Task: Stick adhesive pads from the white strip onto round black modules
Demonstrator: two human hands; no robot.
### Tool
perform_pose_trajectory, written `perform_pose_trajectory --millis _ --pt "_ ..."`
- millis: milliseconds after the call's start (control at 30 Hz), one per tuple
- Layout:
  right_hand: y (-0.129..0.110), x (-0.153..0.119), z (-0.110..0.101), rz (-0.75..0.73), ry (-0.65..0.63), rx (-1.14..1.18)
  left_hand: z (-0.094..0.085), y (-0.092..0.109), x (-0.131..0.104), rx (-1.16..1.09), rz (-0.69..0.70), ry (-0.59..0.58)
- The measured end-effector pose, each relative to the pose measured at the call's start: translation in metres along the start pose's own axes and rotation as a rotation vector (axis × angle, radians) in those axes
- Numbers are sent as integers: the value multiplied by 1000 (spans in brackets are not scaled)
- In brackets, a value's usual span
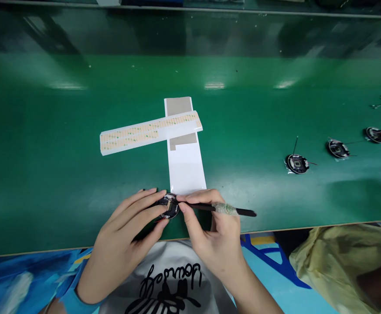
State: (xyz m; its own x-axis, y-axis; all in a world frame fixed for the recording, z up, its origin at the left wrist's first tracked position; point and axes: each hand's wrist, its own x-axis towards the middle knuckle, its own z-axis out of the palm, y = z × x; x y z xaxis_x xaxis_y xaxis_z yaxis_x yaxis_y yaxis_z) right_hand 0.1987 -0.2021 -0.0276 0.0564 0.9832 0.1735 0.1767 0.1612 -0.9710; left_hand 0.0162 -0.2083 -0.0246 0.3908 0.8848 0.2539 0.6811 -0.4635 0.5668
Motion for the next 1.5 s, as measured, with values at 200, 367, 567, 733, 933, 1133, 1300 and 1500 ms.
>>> perform_pose_trajectory --millis 200,367,567,733,933,1133,1300,1500 --pt "1 0 0 12 -11 13 -1 0 0 57 43 4" --pt "-1 0 -1 6 -29 36 0 1 -1 24 15 14" --pt "-1 -1 -1 -20 -14 14 -1 3 0 9 -13 9" --pt "1 0 1 -33 -10 3 -2 3 0 8 -40 -12" --pt "-1 1 0 -22 -15 9 -1 3 -2 -2 -55 -7" --pt "-1 0 -3 -11 -49 29 -1 3 -1 -9 -69 9" --pt "-2 -1 -4 3 -65 42 -1 3 -1 -14 -76 11" --pt "-2 0 -3 -17 -33 49 -2 4 -2 -1 -78 -9"
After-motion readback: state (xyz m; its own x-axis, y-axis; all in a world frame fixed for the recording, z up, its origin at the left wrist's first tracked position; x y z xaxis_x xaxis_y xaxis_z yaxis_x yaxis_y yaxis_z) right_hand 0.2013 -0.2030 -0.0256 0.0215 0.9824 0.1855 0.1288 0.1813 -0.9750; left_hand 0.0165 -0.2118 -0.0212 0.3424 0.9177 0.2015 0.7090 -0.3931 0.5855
